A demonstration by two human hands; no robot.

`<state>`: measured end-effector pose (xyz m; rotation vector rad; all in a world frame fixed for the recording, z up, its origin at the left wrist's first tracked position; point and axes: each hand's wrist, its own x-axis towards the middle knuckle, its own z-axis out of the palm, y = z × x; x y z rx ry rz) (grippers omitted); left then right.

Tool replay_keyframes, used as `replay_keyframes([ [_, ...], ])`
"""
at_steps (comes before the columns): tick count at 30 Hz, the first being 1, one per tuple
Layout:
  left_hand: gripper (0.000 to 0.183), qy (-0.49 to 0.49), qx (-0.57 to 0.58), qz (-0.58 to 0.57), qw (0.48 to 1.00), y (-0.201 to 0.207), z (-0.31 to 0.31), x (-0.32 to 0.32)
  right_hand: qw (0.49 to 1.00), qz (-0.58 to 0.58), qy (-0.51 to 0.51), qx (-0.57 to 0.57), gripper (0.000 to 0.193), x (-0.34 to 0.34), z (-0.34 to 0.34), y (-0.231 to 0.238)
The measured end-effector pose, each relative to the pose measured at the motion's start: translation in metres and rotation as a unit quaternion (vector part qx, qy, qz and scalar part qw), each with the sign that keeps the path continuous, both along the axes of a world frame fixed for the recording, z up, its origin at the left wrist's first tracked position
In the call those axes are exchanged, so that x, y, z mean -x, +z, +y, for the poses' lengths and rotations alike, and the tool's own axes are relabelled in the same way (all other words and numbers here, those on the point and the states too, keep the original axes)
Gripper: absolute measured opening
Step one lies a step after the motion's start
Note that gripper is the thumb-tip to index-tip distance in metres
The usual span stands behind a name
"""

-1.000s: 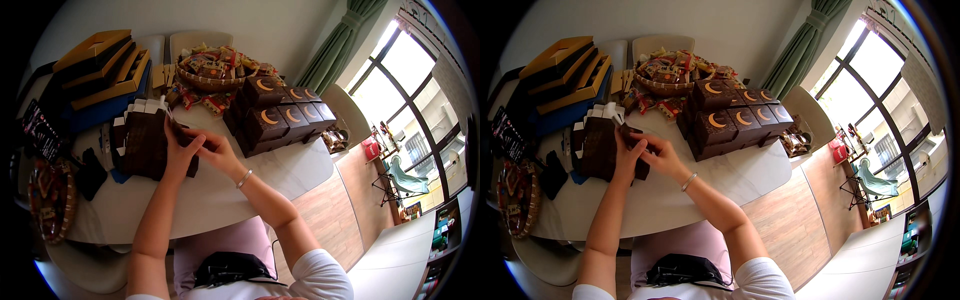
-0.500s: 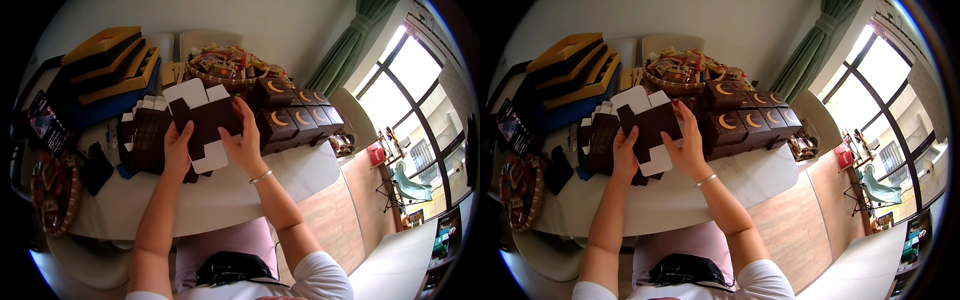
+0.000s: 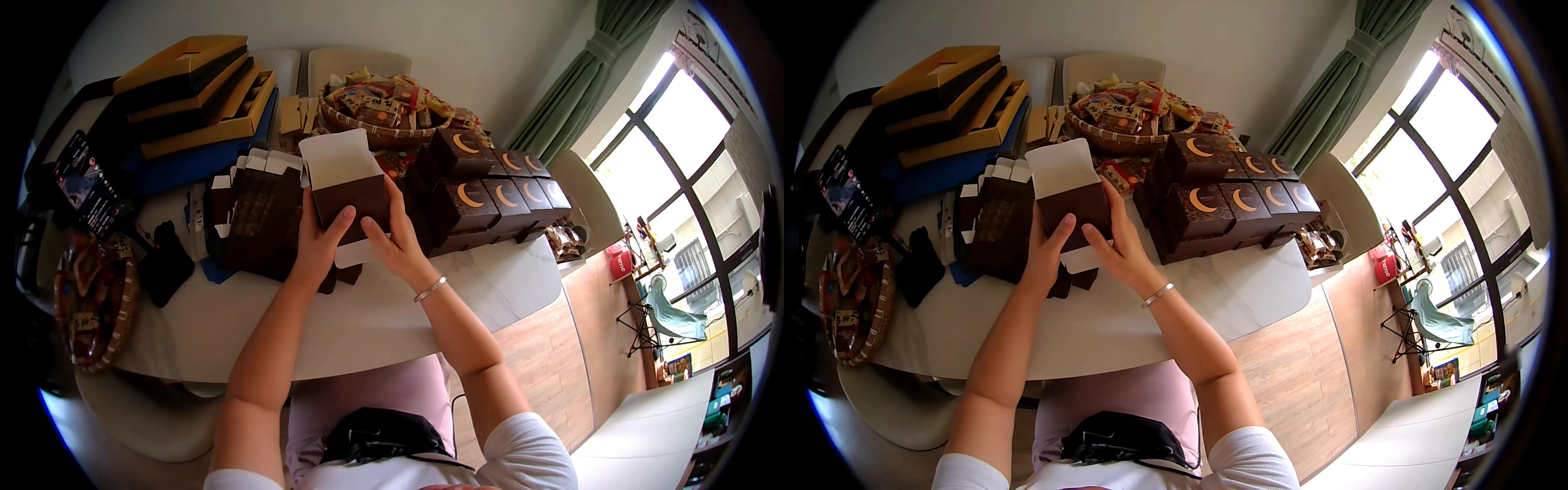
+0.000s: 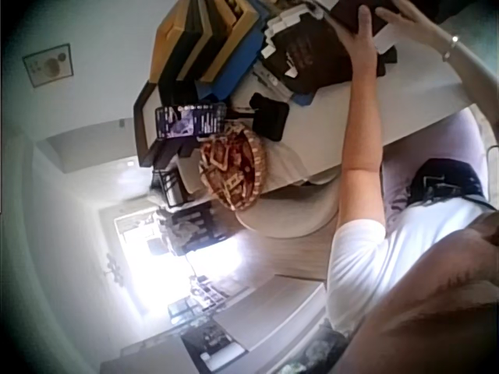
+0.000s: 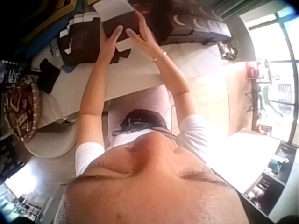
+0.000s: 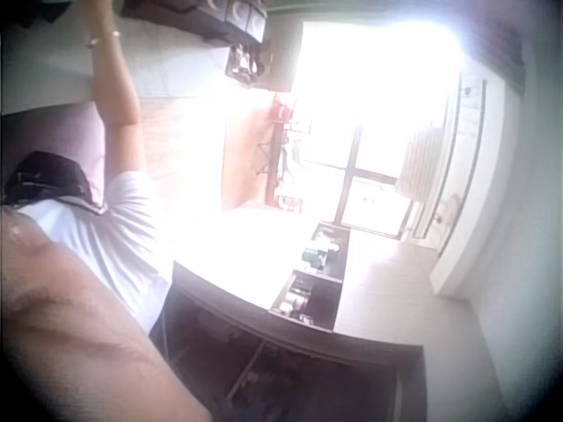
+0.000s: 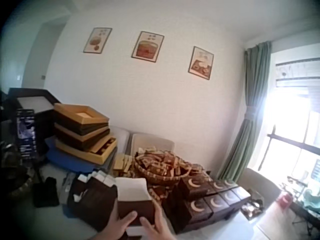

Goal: The person assembles small brown cardboard boxes with a crescent moon design. They fold the flaps of flat-packed box components into shape and stack the finished boxes on the table.

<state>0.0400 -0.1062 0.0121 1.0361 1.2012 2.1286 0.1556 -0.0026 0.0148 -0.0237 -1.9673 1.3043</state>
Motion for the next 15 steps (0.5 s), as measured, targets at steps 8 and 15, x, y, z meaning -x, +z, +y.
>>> replay_keyframes([
  [8, 0.063, -0.071, -0.028, 0.098, 0.992, -0.011, 0.002, -0.003, 0.991, 0.048, 0.035, 0.123, 0.066, -0.009, 0.011, -0.002],
  [15, 0.058, -0.033, -0.055, 0.140, 0.988, -0.016, 0.004, -0.006, 0.998, 0.062, -0.013, 0.027, 0.076, -0.007, 0.019, -0.016],
])
